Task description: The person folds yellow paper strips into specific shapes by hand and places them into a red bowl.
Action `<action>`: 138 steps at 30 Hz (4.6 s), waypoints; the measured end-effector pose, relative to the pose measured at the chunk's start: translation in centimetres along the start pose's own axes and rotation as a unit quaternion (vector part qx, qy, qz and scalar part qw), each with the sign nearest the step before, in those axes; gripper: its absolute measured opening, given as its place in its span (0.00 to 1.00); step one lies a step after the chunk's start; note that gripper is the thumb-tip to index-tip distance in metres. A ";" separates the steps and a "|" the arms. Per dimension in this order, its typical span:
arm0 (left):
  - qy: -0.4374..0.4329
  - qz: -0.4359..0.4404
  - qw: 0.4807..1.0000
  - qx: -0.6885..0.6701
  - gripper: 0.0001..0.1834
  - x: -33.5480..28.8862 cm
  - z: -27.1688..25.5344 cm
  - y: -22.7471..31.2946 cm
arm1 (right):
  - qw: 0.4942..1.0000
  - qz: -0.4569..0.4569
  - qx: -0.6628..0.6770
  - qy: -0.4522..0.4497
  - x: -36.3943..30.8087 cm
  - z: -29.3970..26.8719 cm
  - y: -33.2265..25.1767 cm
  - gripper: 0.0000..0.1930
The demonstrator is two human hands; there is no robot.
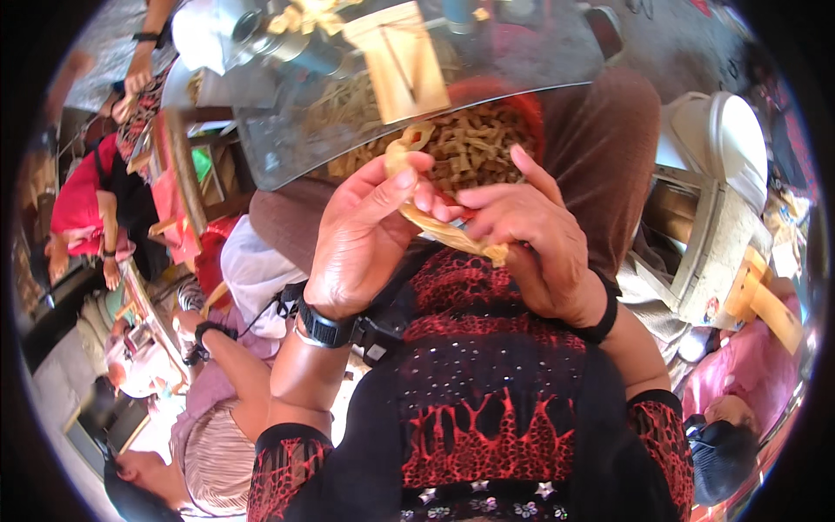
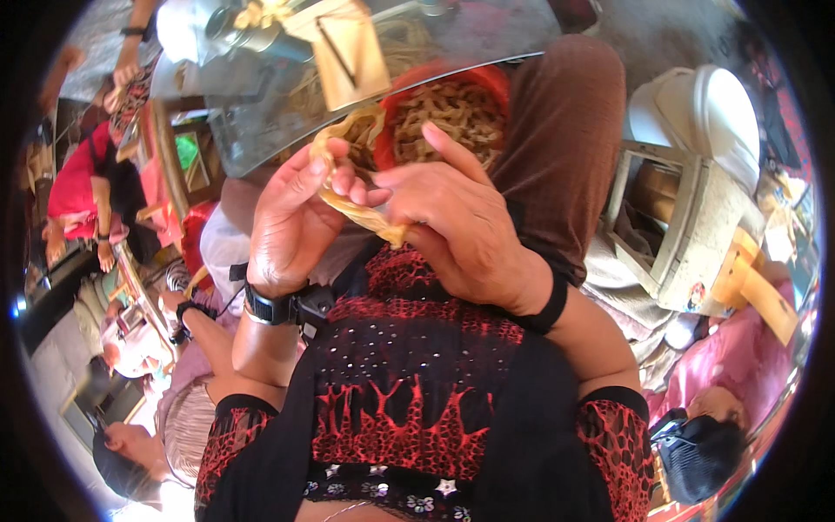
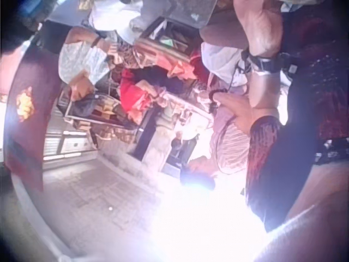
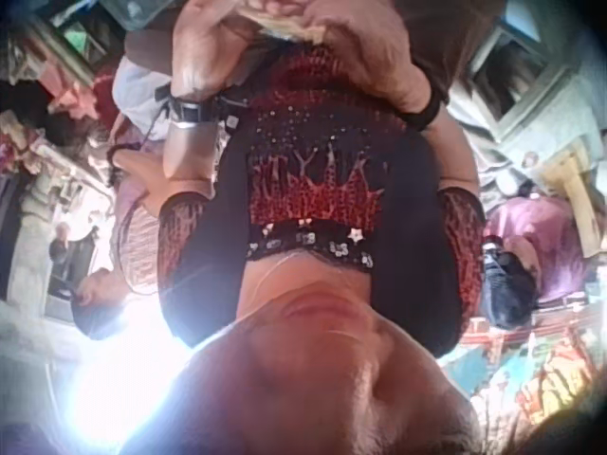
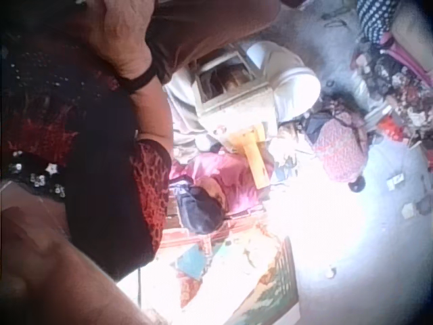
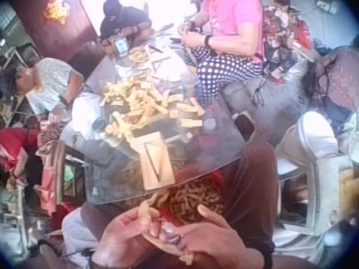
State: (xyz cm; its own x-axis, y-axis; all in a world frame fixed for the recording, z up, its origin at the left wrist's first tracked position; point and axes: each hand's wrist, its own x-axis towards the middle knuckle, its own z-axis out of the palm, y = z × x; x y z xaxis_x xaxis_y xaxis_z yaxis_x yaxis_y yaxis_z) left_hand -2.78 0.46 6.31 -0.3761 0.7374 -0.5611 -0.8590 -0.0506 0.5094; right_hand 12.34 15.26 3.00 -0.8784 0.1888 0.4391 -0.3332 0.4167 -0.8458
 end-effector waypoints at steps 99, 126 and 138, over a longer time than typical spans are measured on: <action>-0.068 0.374 0.722 0.578 0.25 -0.7 -2.9 0.8 | 0.971 0.233 0.022 -0.048 3.2 1.7 -1.0 0.05; -0.008 0.415 0.738 0.533 0.11 1.7 -2.4 0.5 | 0.987 0.105 -0.106 -0.062 6.5 2.1 0.3 0.09; 0.062 0.325 0.810 0.484 0.09 2.0 -4.4 1.0 | 0.982 0.165 -0.073 -0.054 7.0 1.9 1.2 0.07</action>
State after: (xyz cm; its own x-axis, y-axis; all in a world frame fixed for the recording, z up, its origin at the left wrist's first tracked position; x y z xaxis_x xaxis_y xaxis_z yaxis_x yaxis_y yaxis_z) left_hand -5.89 -1.09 2.89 -0.7236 0.6902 0.0008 0.1871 0.1950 0.9628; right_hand 5.13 15.43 4.53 -0.9643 0.2421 0.1070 0.0209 0.4727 -0.8810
